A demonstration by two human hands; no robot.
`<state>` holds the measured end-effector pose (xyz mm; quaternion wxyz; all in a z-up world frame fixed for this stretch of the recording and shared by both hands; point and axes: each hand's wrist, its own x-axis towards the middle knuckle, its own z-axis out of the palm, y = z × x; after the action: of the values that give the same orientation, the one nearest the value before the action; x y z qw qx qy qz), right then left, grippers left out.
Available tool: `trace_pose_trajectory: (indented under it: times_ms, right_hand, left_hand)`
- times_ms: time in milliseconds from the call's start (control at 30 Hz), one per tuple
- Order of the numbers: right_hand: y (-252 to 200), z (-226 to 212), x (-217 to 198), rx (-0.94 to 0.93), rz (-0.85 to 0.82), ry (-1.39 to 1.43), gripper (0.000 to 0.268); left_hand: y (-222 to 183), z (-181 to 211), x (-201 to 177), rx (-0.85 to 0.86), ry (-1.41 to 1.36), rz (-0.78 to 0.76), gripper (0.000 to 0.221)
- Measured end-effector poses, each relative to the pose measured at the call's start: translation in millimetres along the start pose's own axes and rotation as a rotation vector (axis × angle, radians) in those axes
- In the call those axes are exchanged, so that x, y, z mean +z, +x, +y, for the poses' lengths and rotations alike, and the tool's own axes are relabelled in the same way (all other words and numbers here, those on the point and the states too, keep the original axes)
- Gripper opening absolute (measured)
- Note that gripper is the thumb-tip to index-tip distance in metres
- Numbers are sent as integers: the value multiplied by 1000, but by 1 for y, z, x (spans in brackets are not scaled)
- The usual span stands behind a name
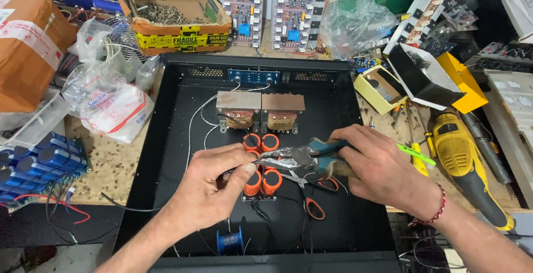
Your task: Stripping, cutting, and soldering wires to connect components like transformers and capacitors inside an electronic amplifier chassis.
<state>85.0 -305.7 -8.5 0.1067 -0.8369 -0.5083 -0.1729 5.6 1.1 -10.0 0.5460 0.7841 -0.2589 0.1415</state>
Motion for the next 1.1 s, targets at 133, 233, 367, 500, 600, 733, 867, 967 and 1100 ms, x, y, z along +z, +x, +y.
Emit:
trace_pose_trajectory:
  times_ms: [133, 233, 367, 500, 600, 733, 867, 967, 1100]
  right_hand:
    - [0, 4, 1, -23, 5, -19, 14]
    - [1, 4, 1, -30, -1, -68, 20]
    - [-6, 15, 15, -100, 42, -235, 20]
    - [0, 18, 21, -165, 140, -309, 30]
    - [5, 13, 18, -184, 251, -368, 36]
    - [1, 8, 11, -64, 193, -334, 24]
    - [-33, 27, 4, 58, 231, -248, 27]
    - [-70, 34, -5, 289, 228, -389, 35]
    - [-122, 44, 7, 794, 68, -443, 22]
  left_hand:
    - [0, 0, 0, -1, 20, 5, 17]
    - [0, 1, -1, -25, 33, -16, 17]
    - [-2, -5, -2, -46, 21, -54, 16]
    - [-2, -6, -6, -285, -170, -132, 23]
    - [-2, -6, -7, -467, -393, -122, 26]
    - [-2, -16, -11, -453, -348, -84, 23]
    - [2, -20, -22, -435, -362, 3, 25]
    - [3, -26, -26, -487, -360, 41, 25]
    - [5, -33, -31, -402, -327, -37, 26]
